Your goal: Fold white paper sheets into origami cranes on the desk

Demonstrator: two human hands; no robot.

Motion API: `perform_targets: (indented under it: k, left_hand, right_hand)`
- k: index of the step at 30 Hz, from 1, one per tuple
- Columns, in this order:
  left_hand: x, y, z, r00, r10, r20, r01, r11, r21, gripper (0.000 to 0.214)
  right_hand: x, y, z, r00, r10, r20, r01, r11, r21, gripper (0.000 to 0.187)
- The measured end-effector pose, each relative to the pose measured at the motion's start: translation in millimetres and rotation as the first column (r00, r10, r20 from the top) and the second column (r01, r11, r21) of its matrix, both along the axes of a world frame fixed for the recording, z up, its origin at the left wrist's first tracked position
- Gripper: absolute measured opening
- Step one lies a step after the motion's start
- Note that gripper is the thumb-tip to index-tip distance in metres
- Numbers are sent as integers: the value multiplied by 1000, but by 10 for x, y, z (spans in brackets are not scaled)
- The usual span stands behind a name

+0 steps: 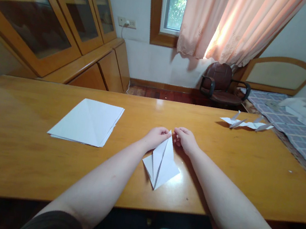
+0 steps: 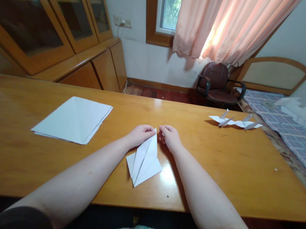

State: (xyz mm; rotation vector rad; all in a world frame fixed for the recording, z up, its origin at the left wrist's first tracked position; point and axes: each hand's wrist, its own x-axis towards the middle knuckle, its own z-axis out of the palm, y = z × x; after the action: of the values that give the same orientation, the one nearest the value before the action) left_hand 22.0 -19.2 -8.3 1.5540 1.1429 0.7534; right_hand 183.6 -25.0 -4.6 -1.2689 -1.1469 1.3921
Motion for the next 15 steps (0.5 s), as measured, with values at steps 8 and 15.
perform_targets:
  k: [8,15]
  left_hand:
    - [-10,67,-76,986,90,140,-90,996,-9,26]
    - [-7,73,-83,985,101,139,-105,994,25,23]
  right_hand:
    - [67,-27,1,934,265,241,-268,963,-20,30]
    - [75,-5,-27,914,233,333,-239,971,-22,30]
